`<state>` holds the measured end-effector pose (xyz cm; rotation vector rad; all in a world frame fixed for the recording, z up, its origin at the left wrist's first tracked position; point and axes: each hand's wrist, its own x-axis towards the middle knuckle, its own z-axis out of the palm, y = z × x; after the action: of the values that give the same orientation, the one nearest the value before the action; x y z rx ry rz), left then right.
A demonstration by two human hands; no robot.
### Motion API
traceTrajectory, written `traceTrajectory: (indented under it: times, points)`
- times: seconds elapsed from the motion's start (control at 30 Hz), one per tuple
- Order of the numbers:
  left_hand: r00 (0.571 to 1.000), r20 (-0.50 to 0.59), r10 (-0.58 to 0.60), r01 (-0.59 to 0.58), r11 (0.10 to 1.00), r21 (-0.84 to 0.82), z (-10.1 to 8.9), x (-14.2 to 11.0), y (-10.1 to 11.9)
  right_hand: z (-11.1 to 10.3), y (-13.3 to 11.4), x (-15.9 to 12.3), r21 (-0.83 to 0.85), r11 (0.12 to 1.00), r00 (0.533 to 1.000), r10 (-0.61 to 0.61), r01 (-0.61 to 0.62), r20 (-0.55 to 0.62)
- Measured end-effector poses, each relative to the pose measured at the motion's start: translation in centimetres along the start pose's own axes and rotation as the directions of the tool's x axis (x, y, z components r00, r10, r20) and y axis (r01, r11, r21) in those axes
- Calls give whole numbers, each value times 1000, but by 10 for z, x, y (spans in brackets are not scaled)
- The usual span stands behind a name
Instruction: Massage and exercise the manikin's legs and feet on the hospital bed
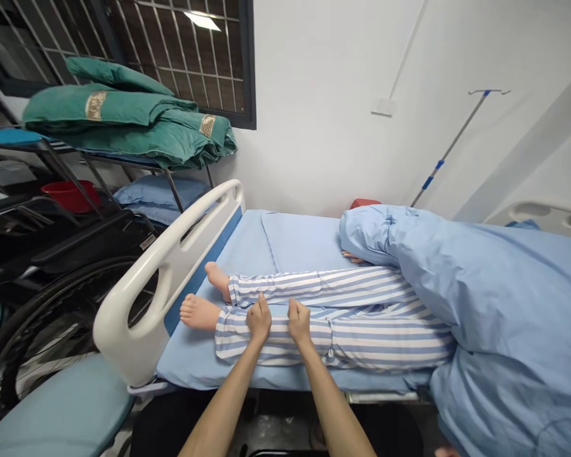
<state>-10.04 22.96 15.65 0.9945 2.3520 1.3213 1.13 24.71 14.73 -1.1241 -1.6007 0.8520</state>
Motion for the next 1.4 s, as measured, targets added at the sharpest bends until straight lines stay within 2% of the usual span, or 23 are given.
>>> traceTrajectory:
  times: [0.1,0.17,0.23,0.33,0.47,0.6,0.7,0.77,0.8,0.9,0.97,1.03,1.17,1.3,1.4]
  points:
    - [1000,11,-18,19,998,-53,8,-11,10,-23,8,4,-63,998,999,-31,29,-25]
    - [997,64,34,-29,996,-87,15,-23,17,-36,11,6,-93,994,997,-67,64,-36]
    - [986,135,100,-93,994,-54,24,-39,24,-48,15,7,-104,992,996,-73,66,-59]
    - [966,207,156,-154,988,-25,38,-64,37,-63,22,9,-118,993,999,-27,22,-41]
    - [946,250,207,-167,970,-174,56,-82,56,-82,26,14,-75,996,998,48,-50,-30]
    - [934,292,204,-192,979,-71,72,-89,67,-113,29,16,-17,997,993,69,-71,-100]
    - [929,294,226,-205,974,-102,80,-94,74,-140,35,12,-54,998,999,37,-39,-26]
    - [908,326,263,-224,963,-152,86,-97,79,-155,40,10,-46,999,998,31,-28,56]
    - [895,343,287,-245,956,-161,90,-99,81,-161,42,9,-40,999,998,33,-30,61]
    - [863,373,341,-298,939,-170,101,-108,90,-180,48,11,-92,995,999,31,-34,-39]
    - [849,379,368,-297,926,-233,111,-115,97,-193,52,14,-138,990,999,12,-17,-36]
    - [838,418,351,-246,926,-286,122,-124,106,-206,56,17,-137,991,1000,-1,-1,-19]
    - [830,476,291,-209,953,-219,147,-145,125,-239,62,20,-164,985,984,20,-50,-179]
    - [771,504,390,-264,915,-304,170,-163,150,-282,66,24,-198,979,978,-2,-40,-207]
    - [736,550,395,-297,918,-261,189,-176,164,-322,77,34,-221,974,940,-22,-57,-340]
